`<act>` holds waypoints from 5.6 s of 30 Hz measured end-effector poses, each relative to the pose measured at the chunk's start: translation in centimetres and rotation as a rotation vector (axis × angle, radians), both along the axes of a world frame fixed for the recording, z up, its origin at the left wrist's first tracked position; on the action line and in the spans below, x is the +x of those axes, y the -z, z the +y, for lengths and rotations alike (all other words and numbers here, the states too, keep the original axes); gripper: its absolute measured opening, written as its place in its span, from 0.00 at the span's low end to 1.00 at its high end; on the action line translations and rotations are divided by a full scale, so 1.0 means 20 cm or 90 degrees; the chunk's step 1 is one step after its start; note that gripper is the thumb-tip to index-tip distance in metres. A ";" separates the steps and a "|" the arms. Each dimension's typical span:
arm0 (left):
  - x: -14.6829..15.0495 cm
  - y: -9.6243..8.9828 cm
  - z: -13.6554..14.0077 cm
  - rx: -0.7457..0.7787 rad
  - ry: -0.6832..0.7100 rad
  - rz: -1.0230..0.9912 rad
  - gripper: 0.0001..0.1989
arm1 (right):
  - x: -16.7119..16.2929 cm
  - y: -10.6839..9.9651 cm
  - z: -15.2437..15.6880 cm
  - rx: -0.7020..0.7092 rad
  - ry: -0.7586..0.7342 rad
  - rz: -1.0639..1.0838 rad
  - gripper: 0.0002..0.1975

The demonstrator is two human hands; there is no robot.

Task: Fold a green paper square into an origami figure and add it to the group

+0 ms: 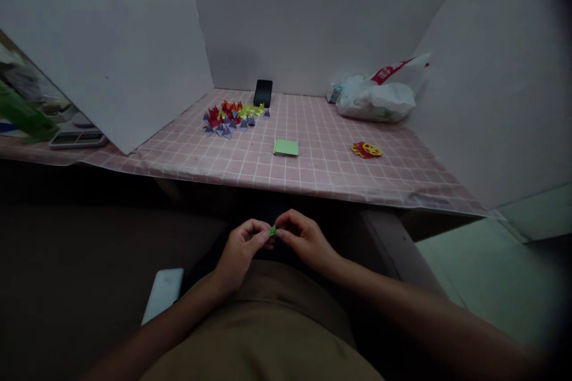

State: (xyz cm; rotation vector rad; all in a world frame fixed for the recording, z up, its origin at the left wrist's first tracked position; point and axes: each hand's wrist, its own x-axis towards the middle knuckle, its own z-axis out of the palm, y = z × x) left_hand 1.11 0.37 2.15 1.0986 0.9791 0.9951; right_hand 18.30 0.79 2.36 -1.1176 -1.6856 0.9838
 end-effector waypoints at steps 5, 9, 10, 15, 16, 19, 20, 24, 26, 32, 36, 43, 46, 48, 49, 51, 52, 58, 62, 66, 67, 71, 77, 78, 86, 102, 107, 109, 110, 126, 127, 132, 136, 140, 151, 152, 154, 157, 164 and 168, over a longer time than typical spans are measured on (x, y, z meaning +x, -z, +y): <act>0.00 0.00 0.00 0.020 0.001 0.002 0.07 | -0.01 0.00 0.00 0.017 -0.002 -0.020 0.06; 0.01 -0.01 0.00 0.023 -0.001 0.017 0.08 | -0.01 -0.01 -0.02 0.074 -0.005 -0.055 0.06; 0.01 -0.01 0.00 0.020 0.001 0.016 0.08 | -0.01 -0.01 -0.02 0.094 -0.008 -0.066 0.06; 0.00 0.03 0.00 -0.009 0.020 -0.048 0.08 | -0.02 0.00 -0.02 0.139 -0.019 -0.094 0.06; 0.00 0.03 0.00 -0.019 0.025 -0.067 0.09 | -0.02 0.00 -0.02 0.139 -0.018 -0.093 0.06; 0.00 0.05 0.00 -0.056 0.033 -0.116 0.10 | -0.01 0.00 -0.02 0.135 -0.013 -0.086 0.06; 0.00 0.05 0.00 -0.068 0.034 -0.127 0.10 | -0.01 0.00 -0.02 0.132 -0.011 -0.083 0.06; 0.01 0.04 -0.01 -0.108 0.035 -0.156 0.11 | -0.01 0.00 -0.02 0.115 -0.010 -0.074 0.07; 0.01 0.04 -0.01 -0.120 0.033 -0.170 0.11 | -0.01 0.00 -0.02 0.115 -0.009 -0.073 0.07; 0.01 0.02 0.00 -0.151 0.032 -0.206 0.13 | -0.01 0.00 -0.01 0.138 -0.028 -0.085 0.07; 0.01 0.03 0.00 -0.145 0.044 -0.189 0.15 | -0.01 0.01 -0.01 0.147 -0.042 -0.090 0.07; -0.01 0.07 0.01 -0.086 0.071 -0.107 0.17 | 0.00 0.01 -0.01 0.080 -0.018 -0.079 0.06; 0.00 0.05 0.01 -0.077 0.046 -0.083 0.16 | 0.00 0.02 0.00 0.041 -0.009 -0.065 0.05; 0.00 0.03 0.00 -0.073 0.027 -0.079 0.16 | 0.00 0.02 0.01 0.030 -0.025 -0.057 0.05; 0.00 0.02 0.00 -0.072 0.021 -0.083 0.16 | 0.00 0.02 0.01 0.028 -0.037 -0.052 0.04; 0.00 0.02 0.00 -0.072 0.014 -0.106 0.16 | 0.00 0.01 0.00 0.029 -0.067 -0.045 0.05; 0.00 0.02 0.00 -0.072 0.012 -0.120 0.16 | 0.01 0.01 0.00 0.031 -0.083 -0.044 0.06; 0.00 0.03 0.00 -0.085 0.026 -0.151 0.16 | 0.01 0.00 0.00 0.038 -0.114 -0.045 0.04; -0.01 0.04 0.00 -0.068 0.047 -0.129 0.16 | 0.01 0.01 0.00 0.054 -0.081 -0.056 0.02; 0.00 0.03 -0.01 -0.050 0.067 -0.126 0.17 | 0.01 0.02 0.00 0.038 -0.055 -0.053 0.01; 0.00 0.02 -0.01 -0.046 0.072 -0.128 0.17 | 0.00 0.01 0.00 0.034 -0.051 -0.053 0.01; 0.01 0.00 -0.01 -0.041 0.086 -0.121 0.19 | 0.00 0.01 0.00 0.016 -0.025 -0.041 0.04; 0.00 0.01 -0.01 -0.016 0.057 -0.066 0.17 | 0.01 0.00 0.00 0.064 0.005 -0.060 0.05; 0.00 0.01 -0.01 -0.006 0.046 -0.053 0.15 | 0.01 0.00 0.00 0.075 0.002 -0.070 0.05; 0.01 0.02 0.01 0.009 -0.007 -0.011 0.11 | 0.00 0.02 -0.01 0.081 -0.011 -0.065 0.03; 0.02 0.03 0.00 0.013 -0.025 -0.026 0.12 | 0.00 0.03 -0.02 0.097 -0.018 -0.059 0.05; 0.02 0.04 0.00 0.023 -0.020 -0.026 0.11 | 0.00 0.03 -0.02 0.107 -0.028 -0.057 0.05; 0.02 0.05 0.00 0.021 -0.025 -0.014 0.10 | 0.00 0.03 -0.02 0.114 -0.032 -0.054 0.04; 0.01 0.05 0.00 0.021 -0.027 -0.009 0.10 | 0.00 0.02 -0.02 0.118 -0.033 -0.051 0.04; 0.01 0.05 0.00 0.027 -0.026 -0.009 0.08 | -0.01 0.03 -0.03 0.116 -0.027 -0.042 0.06; 0.01 0.05 0.00 0.026 -0.028 -0.009 0.08 | -0.01 0.02 -0.03 0.116 -0.021 -0.039 0.06; 0.01 0.05 0.00 0.033 -0.030 -0.010 0.08 | -0.01 0.01 -0.03 0.143 -0.048 -0.034 0.06; 0.01 0.06 0.00 0.038 -0.030 -0.020 0.07 | -0.01 0.02 -0.03 0.146 -0.058 -0.040 0.07; 0.01 0.06 0.01 0.034 -0.038 -0.030 0.08 | 0.00 0.02 -0.03 0.155 -0.039 -0.026 0.08; 0.00 0.06 0.00 0.038 -0.047 -0.035 0.07 | 0.00 0.00 -0.03 0.161 -0.063 -0.020 0.09; 0.00 0.06 0.01 0.038 -0.048 -0.033 0.07 | 0.00 0.00 -0.04 0.163 -0.061 -0.014 0.09; 0.01 0.06 0.01 0.041 -0.051 -0.034 0.07 | 0.00 0.01 -0.04 0.167 -0.064 -0.010 0.08; 0.01 0.06 0.01 0.045 -0.052 -0.044 0.07 | 0.00 0.01 -0.04 0.160 -0.079 -0.022 0.09; 0.01 0.06 -0.01 0.093 -0.055 0.010 0.06 | -0.01 0.01 -0.02 0.155 -0.060 -0.042 0.09; 0.01 0.07 -0.01 0.128 -0.053 0.045 0.04 | -0.01 0.02 -0.02 0.157 -0.053 -0.028 0.07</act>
